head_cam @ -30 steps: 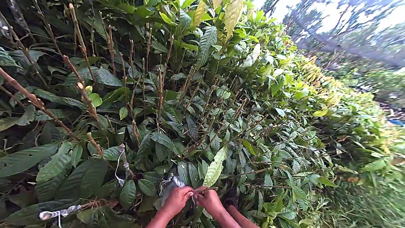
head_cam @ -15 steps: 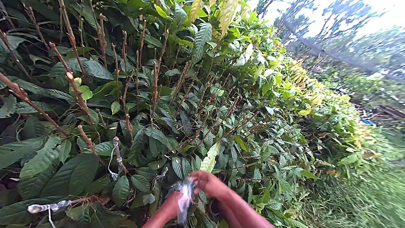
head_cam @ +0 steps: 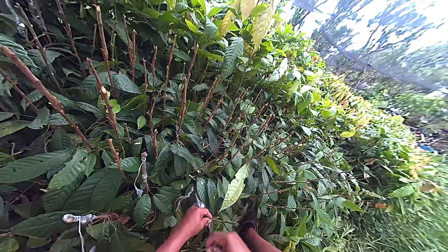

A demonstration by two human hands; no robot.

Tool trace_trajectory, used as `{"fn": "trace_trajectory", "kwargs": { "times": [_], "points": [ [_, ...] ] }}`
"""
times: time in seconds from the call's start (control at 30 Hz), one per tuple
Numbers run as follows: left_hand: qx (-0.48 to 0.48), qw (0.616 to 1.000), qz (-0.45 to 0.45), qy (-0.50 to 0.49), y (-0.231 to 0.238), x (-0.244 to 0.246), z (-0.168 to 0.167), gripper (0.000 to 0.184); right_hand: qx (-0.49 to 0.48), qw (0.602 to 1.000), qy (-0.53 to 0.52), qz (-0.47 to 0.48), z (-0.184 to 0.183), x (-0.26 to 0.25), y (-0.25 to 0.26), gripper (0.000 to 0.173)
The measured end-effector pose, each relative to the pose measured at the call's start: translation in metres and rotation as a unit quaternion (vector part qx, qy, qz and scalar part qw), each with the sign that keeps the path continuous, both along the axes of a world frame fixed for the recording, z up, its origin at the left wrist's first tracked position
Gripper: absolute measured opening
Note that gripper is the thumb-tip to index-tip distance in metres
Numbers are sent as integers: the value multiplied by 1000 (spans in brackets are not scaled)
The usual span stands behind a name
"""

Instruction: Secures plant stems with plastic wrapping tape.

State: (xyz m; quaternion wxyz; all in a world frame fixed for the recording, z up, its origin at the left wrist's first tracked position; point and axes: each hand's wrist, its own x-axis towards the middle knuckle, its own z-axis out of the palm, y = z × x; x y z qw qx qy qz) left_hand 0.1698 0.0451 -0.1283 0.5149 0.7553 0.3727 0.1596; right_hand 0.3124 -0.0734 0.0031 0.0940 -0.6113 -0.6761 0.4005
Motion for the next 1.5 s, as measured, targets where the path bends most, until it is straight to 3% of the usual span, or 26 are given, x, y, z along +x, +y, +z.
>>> {"fn": "trace_trajectory", "kwargs": {
  "times": [0.07,0.13,0.2,0.27,0.33,0.47,0.57,0.63,0.73,0.8,0.9,1.0,1.27,1.43,1.5],
  "points": [
    [54,997,-48,29,-7,0,3,22,-53,984,152,-78,22,20,34,27],
    [99,991,-85,22,-11,-5,1,22,-71,973,175,-131,26,60,66,43],
    [140,987,-79,-15,-8,-11,-6,22,-55,994,-31,-92,13,86,77,47],
    [170,983,-49,-55,-4,-14,-13,20,-36,964,-260,-35,-6,84,67,46],
    [166,982,-4,-94,-2,-16,-17,19,-45,945,-323,-5,-22,73,49,38],
    [126,983,76,-112,-2,-13,-13,18,-54,970,-237,26,-21,33,9,33],
    [122,990,46,-53,-11,-7,-9,21,5,988,-139,73,-9,-6,-4,29],
    [118,992,-22,34,-21,-5,6,26,-13,999,-45,26,9,-8,19,25],
    [132,983,-80,95,-29,-2,8,31,-74,986,127,-80,21,45,71,35],
    [203,974,-92,41,-25,-7,-3,24,-84,992,44,-77,5,81,86,45],
    [280,959,-21,-36,-17,-10,-13,21,-64,972,-225,-16,-18,83,71,43],
    [314,946,47,-68,-17,-6,-5,18,-79,948,-308,4,-21,67,55,35],
    [375,918,108,-75,-13,2,-9,14,-99,963,-249,-2,-17,60,38,30],
    [258,962,39,-77,-13,0,-4,21,-85,980,-168,62,11,19,19,36],
    [203,979,-26,-22,-19,-1,3,24,-76,993,-70,62,19,10,31,26]
  ]
}}
